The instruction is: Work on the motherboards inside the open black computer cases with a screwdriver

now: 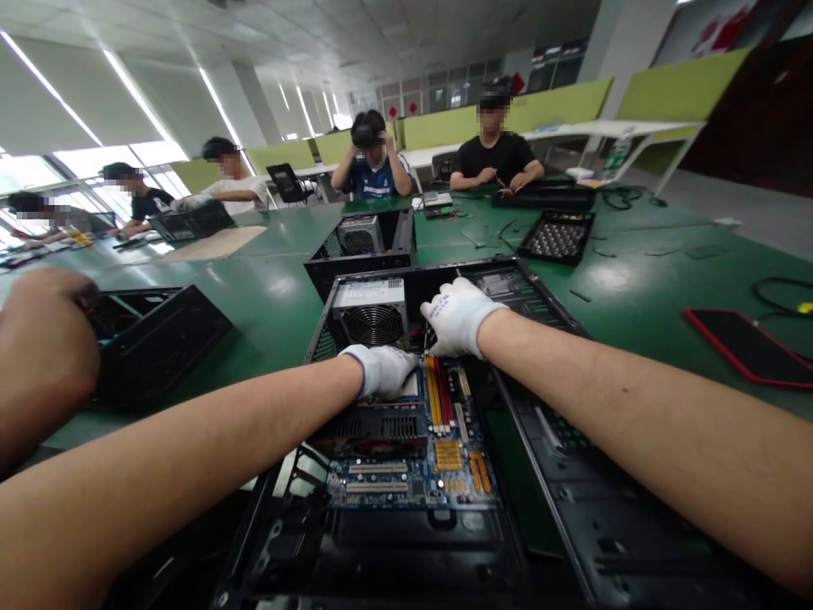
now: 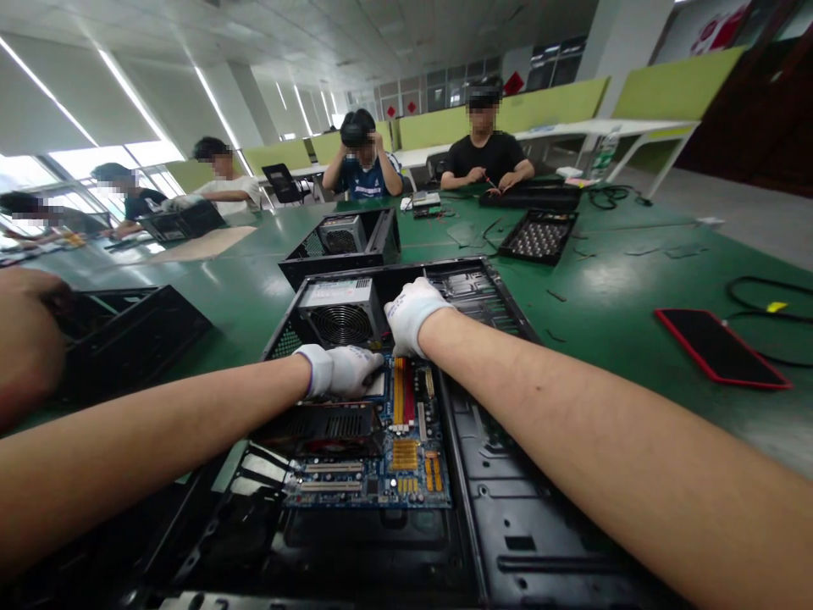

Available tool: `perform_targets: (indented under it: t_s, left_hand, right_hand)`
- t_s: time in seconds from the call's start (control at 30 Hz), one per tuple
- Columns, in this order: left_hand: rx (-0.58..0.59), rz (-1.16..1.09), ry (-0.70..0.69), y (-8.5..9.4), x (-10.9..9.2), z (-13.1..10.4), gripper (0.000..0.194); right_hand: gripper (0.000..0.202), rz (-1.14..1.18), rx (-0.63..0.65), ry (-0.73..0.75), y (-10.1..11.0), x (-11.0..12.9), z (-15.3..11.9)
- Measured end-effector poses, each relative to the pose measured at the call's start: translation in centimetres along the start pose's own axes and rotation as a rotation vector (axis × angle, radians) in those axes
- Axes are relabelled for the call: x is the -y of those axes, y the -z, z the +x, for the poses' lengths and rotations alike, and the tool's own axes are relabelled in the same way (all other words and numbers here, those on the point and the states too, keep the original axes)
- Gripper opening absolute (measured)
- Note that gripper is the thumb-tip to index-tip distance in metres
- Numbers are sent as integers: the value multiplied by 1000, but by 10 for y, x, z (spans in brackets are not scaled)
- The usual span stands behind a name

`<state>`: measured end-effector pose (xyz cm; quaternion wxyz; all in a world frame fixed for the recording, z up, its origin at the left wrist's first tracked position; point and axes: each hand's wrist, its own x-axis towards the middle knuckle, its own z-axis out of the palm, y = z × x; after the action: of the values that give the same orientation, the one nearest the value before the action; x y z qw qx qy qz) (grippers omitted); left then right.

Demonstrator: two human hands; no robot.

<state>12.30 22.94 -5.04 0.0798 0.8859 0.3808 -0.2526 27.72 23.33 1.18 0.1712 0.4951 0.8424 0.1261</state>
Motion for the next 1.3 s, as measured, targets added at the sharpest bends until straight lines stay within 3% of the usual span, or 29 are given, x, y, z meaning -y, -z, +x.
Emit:
perform_targets:
  t_s: [0.37,0.63,1.3]
  left_hand:
    - [-83,29,32,0,-2,-1,55]
    - [2,48,124,10,-6,-3,45]
    - [4,61,87,14,-12,-7,44]
  right_hand:
    - [64,14,-5,22,0,-2,0]
    - [65,26,12,24,0,-2,1]
    - [61,17,22,23,2,-1,-1]
